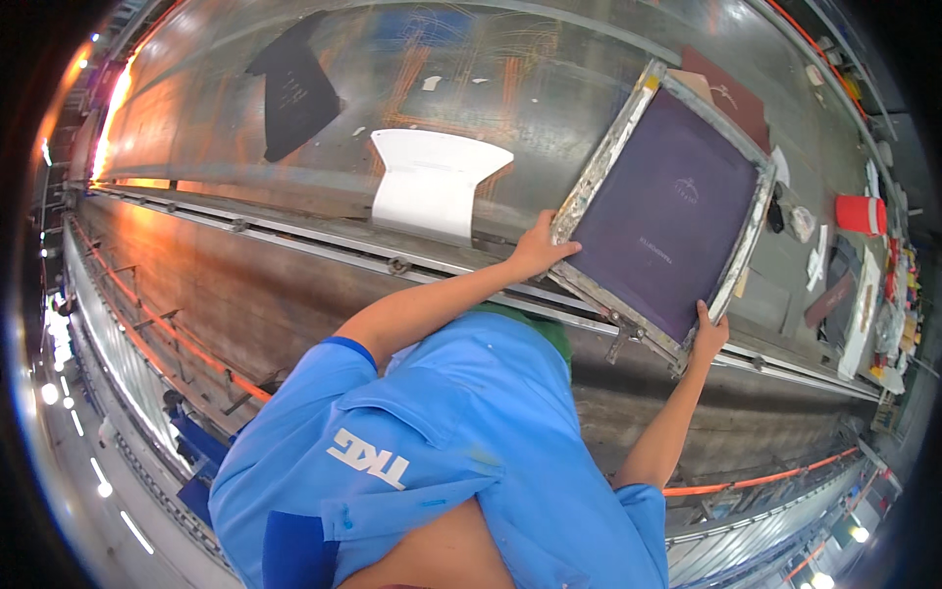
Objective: The person handles a black cutout and a white cutout, positioning them against a metal frame. They then place a purple Osprey-branded panel into the frame and press it into place.
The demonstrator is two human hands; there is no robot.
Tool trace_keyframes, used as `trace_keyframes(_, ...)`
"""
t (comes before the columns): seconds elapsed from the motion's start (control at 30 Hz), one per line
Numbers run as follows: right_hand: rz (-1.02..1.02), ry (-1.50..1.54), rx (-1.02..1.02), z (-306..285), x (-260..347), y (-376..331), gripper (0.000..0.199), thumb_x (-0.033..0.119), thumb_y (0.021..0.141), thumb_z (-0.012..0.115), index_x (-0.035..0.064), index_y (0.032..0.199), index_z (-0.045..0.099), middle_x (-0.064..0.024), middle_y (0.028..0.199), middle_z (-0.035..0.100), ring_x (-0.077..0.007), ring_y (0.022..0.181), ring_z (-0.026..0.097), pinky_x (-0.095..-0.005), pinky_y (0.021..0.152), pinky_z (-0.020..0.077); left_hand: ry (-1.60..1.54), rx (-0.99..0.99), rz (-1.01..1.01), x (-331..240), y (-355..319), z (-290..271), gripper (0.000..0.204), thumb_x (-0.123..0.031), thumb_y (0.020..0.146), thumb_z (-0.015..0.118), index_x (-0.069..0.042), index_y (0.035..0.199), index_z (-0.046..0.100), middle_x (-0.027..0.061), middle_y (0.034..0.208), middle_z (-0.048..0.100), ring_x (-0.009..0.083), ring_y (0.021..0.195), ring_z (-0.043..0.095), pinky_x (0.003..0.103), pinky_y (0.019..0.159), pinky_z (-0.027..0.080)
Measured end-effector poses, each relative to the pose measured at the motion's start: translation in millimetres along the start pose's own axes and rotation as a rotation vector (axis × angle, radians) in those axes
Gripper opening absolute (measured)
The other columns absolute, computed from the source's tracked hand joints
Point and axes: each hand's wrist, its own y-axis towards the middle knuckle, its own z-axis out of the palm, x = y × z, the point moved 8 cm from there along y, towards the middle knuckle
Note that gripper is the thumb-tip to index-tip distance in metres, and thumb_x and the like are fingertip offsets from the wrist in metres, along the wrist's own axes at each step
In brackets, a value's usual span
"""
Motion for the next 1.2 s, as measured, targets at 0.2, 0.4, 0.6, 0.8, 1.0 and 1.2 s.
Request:
trace_keyframes(0.2,-0.124,0.003,0.057,102.3,87.6,-51.0,0.046,0.022,0.084,0.084,-0.0016,0.119,0.067,-0.0096,0.107,0.07,-0.0187,0.095,0.063,-0.0346,0.088,0.0493,0.111,-0.282,0.191,-4.3,3.8,-134.4,0.084,-0.022,0.076,0.072,-0.008,0.153,0.04,0.0281,0.128,0.062,0.0444,0.117,0.06,0.049,0.101,0.046)
trace_keyframes(0.4,-0.159,0.223,0.254,272.5,148.7,-119.3,0.045,0.012,0.086,0.078,-0.0029,0.126,0.064,-0.0097,0.109,0.072,-0.0165,0.094,0.064,-0.0315,0.085,0.051,0.427,-0.589,0.298,68.2,-23.4,-298.2,0.069,-0.016,0.074,0.074,-0.001,0.139,0.054,0.0244,0.121,0.056,0.042,0.115,0.053,0.048,0.101,0.043)
trace_keyframes(0.6,-0.267,0.146,0.184,342.3,151.2,-155.9,0.062,0.016,0.086,0.078,-0.0043,0.141,0.056,-0.0162,0.117,0.072,-0.0203,0.102,0.067,-0.0334,0.092,0.051,0.439,-0.621,0.215,125.4,-37.4,-354.5,0.067,-0.017,0.076,0.075,-0.005,0.139,0.054,0.0191,0.127,0.051,0.0394,0.119,0.05,0.05,0.102,0.04)
trace_keyframes(0.8,-0.228,0.003,0.142,357.2,151.6,-176.4,0.062,0.019,0.085,0.08,0.0011,0.14,0.059,-0.0163,0.12,0.066,-0.0252,0.108,0.062,-0.038,0.096,0.048,0.468,-0.586,0.141,138.0,-49.4,-368.6,0.07,-0.016,0.078,0.077,-0.003,0.142,0.052,0.0178,0.146,0.042,0.037,0.127,0.044,0.049,0.108,0.035)
trace_keyframes(1.0,-0.373,-0.25,0.029,357.4,145.5,-178.9,0.063,0.023,0.083,0.082,0.0032,0.139,0.059,-0.0152,0.121,0.05,-0.0329,0.115,0.047,-0.0447,0.102,0.0396,0.563,-0.561,0.07,128.5,-53.4,-362.1,0.073,-0.02,0.083,0.077,-0.004,0.148,0.048,0.0165,0.154,0.036,0.0369,0.127,0.043,0.05,0.111,0.029)
trace_keyframes(1.2,-0.366,-0.517,0.037,369.5,147.8,-184.9,0.076,0.028,0.088,0.075,-0.0026,0.15,0.044,-0.0174,0.127,0.048,-0.0352,0.121,0.044,-0.0481,0.108,0.0328,0.753,-0.551,0.237,97.5,-49.6,-339.9,0.076,-0.027,0.086,0.075,-0.009,0.154,0.044,0.0187,0.161,0.031,0.0364,0.141,0.036,0.054,0.111,0.024)
